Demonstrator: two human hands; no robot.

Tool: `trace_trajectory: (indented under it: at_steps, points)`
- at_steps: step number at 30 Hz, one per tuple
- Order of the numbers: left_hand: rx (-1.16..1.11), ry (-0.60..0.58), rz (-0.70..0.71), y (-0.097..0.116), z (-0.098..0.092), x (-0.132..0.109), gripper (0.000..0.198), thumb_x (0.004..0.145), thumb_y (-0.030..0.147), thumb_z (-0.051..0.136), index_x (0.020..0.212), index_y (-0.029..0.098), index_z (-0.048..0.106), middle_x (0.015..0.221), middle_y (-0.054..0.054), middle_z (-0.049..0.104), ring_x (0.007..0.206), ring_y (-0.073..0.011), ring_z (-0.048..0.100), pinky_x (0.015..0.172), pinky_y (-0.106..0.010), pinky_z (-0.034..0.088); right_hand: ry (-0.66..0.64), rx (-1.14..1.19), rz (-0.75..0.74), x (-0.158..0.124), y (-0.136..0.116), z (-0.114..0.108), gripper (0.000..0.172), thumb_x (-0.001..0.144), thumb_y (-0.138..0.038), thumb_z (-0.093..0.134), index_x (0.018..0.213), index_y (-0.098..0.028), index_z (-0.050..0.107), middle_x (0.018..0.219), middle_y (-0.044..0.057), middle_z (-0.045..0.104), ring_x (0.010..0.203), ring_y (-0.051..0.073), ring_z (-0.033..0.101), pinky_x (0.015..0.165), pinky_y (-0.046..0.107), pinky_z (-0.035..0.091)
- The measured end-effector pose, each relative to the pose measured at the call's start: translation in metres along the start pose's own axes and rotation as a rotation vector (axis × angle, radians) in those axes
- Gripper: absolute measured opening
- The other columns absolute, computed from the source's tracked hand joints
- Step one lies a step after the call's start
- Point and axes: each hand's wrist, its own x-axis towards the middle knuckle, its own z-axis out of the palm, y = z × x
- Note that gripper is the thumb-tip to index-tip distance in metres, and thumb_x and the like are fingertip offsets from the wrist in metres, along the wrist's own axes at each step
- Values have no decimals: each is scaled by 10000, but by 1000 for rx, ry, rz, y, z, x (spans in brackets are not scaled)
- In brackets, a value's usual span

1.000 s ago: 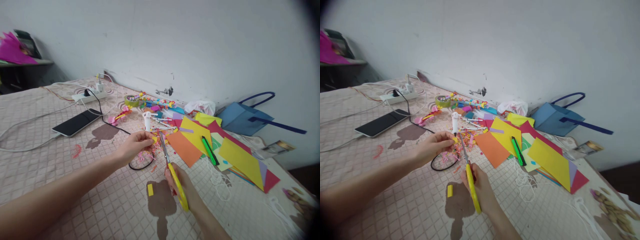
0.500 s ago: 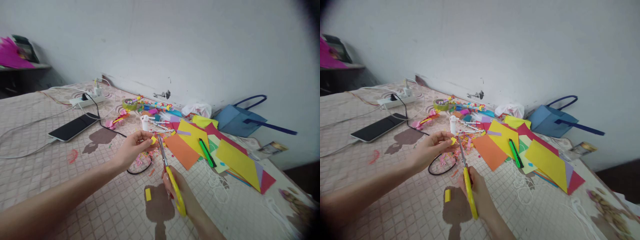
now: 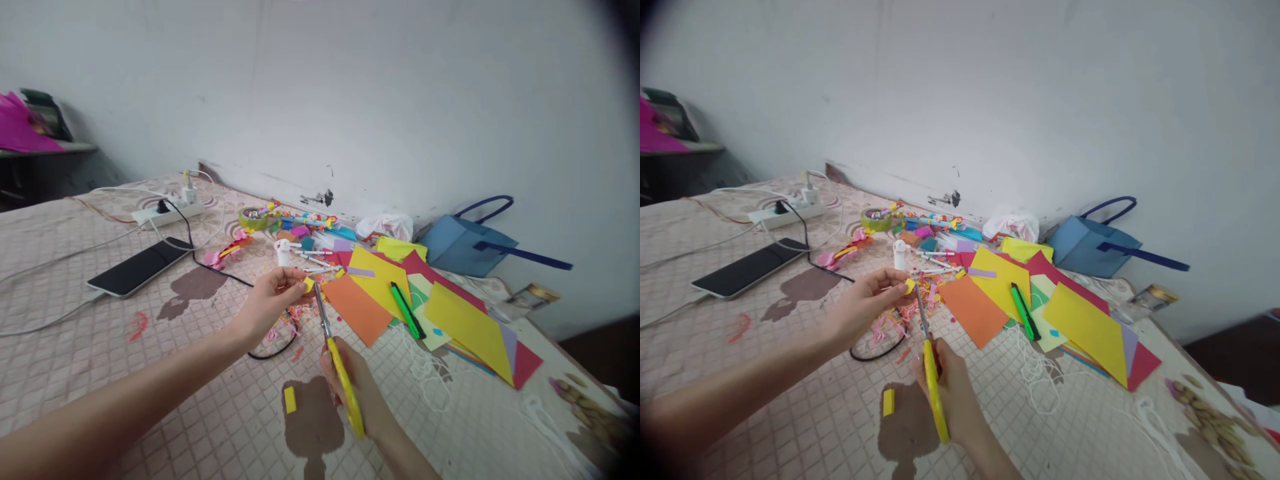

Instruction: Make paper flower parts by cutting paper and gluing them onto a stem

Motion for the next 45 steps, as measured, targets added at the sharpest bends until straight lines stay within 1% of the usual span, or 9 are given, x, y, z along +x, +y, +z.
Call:
trace_trajectory:
  at_steps: [5,11,16,22,28,34,40,45]
  points:
    - [-21,9,-3,-2,-3,-1,233,757,238,660,920,123,540,769,-8,610,706,-105,628,737,-256,525,-8,-35,-5,1,-1,1,354,832,-539,438,702,-215,376,570,-62,364,437,80,360,398,199,316]
    - [-24,44,-4,-3,-3,-2,230,740,238,675,900,129,552,767,-7,617,697,-95,621,702,-225,510,-12,-46,17,1,0,2,310,819,-492,461,704,-217,372,554,-70,356,426,78,347,394,199,307]
    - [-46,71,-7,-6,-2,-3,219,732,240,680,875,126,560,772,-14,623,689,-93,613,693,-222,505,1,-59,48,-1,-5,4,294,806,-460,483,691,-221,357,545,-72,357,433,83,363,395,199,308]
    - [-68,83,-2,-9,0,-5,192,753,221,657,880,120,553,791,-18,617,710,-91,605,730,-234,510,-3,-43,69,1,-7,5,315,793,-476,506,684,-223,353,529,-77,349,420,80,355,390,199,303]
    - [-60,106,14,-10,1,-5,191,746,233,660,866,123,558,787,-13,611,720,-93,591,737,-242,507,3,-36,59,1,-6,6,287,799,-453,490,688,-220,366,525,-79,346,408,75,348,386,198,303]
    - [-94,115,27,-12,2,-6,199,727,238,679,847,124,569,777,-1,599,715,-95,588,766,-268,506,5,-45,60,2,-3,6,310,806,-475,481,679,-219,361,510,-81,335,409,72,338,381,191,297]
    - [-104,111,38,-13,2,-6,176,732,229,671,844,131,576,793,-4,610,730,-101,597,770,-271,504,11,-57,42,2,0,6,346,813,-512,470,673,-214,367,509,-73,334,419,73,335,375,185,285]
    - [-111,132,31,-13,4,-6,187,729,228,676,847,130,570,790,1,613,723,-98,599,759,-260,507,1,-67,52,2,-1,6,345,814,-522,460,686,-210,387,524,-68,345,420,75,335,378,191,288]
